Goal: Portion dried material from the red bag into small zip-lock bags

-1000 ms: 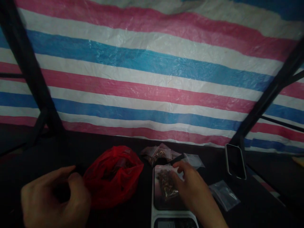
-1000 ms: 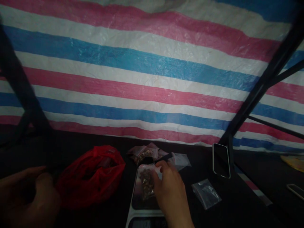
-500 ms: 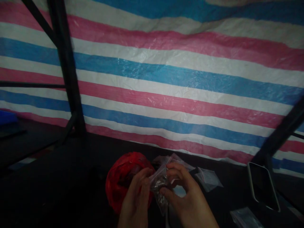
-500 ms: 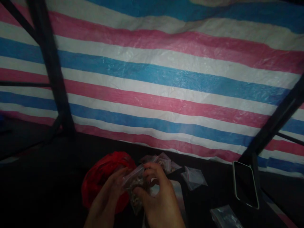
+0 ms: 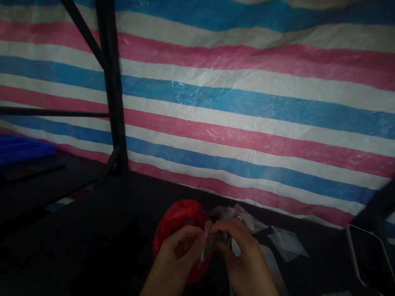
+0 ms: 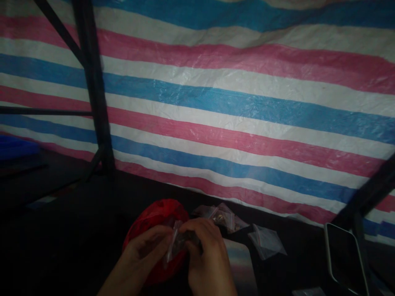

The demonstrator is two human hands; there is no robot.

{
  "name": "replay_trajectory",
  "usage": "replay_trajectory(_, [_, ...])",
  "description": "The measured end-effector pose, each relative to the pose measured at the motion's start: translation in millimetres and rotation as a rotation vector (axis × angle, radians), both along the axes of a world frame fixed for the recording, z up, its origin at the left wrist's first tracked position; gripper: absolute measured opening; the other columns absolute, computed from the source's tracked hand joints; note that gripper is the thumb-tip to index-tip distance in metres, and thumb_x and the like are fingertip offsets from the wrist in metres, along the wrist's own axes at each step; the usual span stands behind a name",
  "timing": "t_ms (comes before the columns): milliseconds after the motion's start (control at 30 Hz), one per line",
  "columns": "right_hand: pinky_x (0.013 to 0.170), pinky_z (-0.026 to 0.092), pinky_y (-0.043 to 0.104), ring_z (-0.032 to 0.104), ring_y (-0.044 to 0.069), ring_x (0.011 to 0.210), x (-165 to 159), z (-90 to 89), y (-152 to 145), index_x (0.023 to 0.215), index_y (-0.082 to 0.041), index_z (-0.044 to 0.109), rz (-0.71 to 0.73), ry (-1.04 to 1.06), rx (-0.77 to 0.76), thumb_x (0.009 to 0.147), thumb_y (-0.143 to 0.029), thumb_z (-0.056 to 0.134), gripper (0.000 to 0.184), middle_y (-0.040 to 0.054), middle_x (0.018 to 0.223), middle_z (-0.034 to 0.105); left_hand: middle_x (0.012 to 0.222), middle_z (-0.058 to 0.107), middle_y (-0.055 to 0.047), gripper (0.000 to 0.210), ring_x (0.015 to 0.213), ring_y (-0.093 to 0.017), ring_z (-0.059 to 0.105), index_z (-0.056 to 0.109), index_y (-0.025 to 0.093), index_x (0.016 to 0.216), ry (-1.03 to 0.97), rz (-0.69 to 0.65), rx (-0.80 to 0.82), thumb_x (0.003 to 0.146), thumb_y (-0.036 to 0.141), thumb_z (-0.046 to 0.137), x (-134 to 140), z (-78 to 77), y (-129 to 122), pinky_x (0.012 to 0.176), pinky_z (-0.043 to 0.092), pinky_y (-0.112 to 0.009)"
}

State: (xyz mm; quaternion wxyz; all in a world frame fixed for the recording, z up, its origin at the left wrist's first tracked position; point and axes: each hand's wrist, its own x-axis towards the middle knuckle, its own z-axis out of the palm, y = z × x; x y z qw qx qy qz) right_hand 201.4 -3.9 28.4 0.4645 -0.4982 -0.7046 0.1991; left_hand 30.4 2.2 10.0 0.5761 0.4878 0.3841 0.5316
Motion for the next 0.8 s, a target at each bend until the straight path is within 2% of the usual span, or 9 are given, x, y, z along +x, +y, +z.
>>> replay_trajectory(167, [0.102,0.054,0.038,0.072,0.024,0.111,-5,-1.7,4,0.100,-0.030,0.080,0.011,-0.059,0.056,0.080,-0.001,0.056,0.043,0.0032,0.112,0.079,0.076,0.076,-0.001,0.031,0.078,-0.018,0.069,0.081,0.023,0.080,-0.011,0.009,0.010,0.076,0.053,0.085,-3,3.4,-1,0.073,0.053,-0.024])
replay_trajectory(267, [0.103,0.055,0.038,0.070,0.025,0.117,-10,-0.7,5,0.103,-0.031,0.080,-0.036,-0.096,0.101,0.087,-0.010,0.060,0.033,0.0057,0.121,0.074,0.069,0.073,0.001,0.032,0.066,-0.015,0.063,0.081,0.022,0.076,-0.057,0.037,-0.014,0.075,0.053,0.087,-4,3.8,0,0.065,0.051,-0.023])
replay_trajectory(333, [0.095,0.057,0.034,0.072,0.024,0.108,-16,0.6,4,0.102,-0.029,0.079,-0.034,-0.103,0.050,0.090,-0.017,0.064,0.023,0.0058,0.113,0.074,0.064,0.070,0.002,0.032,0.062,-0.014,0.061,0.080,0.021,0.072,-0.110,0.038,-0.048,0.072,0.052,0.089,-4,0.8,3,0.063,0.049,-0.023])
replay_trajectory(400, [0.081,0.058,0.030,0.073,0.021,0.090,-23,1.0,4,0.096,-0.027,0.077,-0.006,-0.082,-0.063,0.090,-0.021,0.066,0.013,0.0040,0.099,0.074,0.064,0.070,0.002,0.031,0.064,-0.014,0.063,0.079,0.020,0.071,-0.155,0.023,-0.089,0.070,0.049,0.091,-4,-4.5,6,0.065,0.049,-0.023])
replay_trajectory(533, [0.066,0.052,0.025,0.070,0.018,0.074,-30,-0.1,3,0.085,-0.024,0.074,0.011,-0.001,-0.214,0.089,-0.021,0.066,0.010,0.0015,0.085,0.074,0.064,0.066,0.002,0.039,0.062,-0.011,0.057,0.076,0.018,0.069,-0.179,-0.012,-0.094,0.075,0.054,0.088,-6,-15.3,9,0.062,0.045,-0.022])
replay_trajectory(700, [0.058,0.046,0.024,0.065,0.016,0.065,-30,2.2,1,0.076,-0.022,0.074,0.010,-0.021,-0.234,0.090,-0.028,0.065,0.017,0.0010,0.076,0.071,0.065,0.061,0.003,0.047,0.062,-0.011,0.051,0.070,0.018,0.067,-0.143,-0.057,-0.099,0.075,0.061,0.085,-6,-15.7,5,0.060,0.042,-0.022])
replay_trajectory(800, [0.055,0.044,0.024,0.062,0.016,0.060,-30,4.3,0,0.070,-0.022,0.068,-0.086,-0.028,-0.172,0.086,-0.025,0.064,0.016,-0.0008,0.066,0.067,0.066,0.061,0.002,0.045,0.064,-0.013,0.052,0.071,0.019,0.068,-0.084,-0.005,-0.056,0.076,0.061,0.084,-5,-11.9,3,0.063,0.043,-0.023])
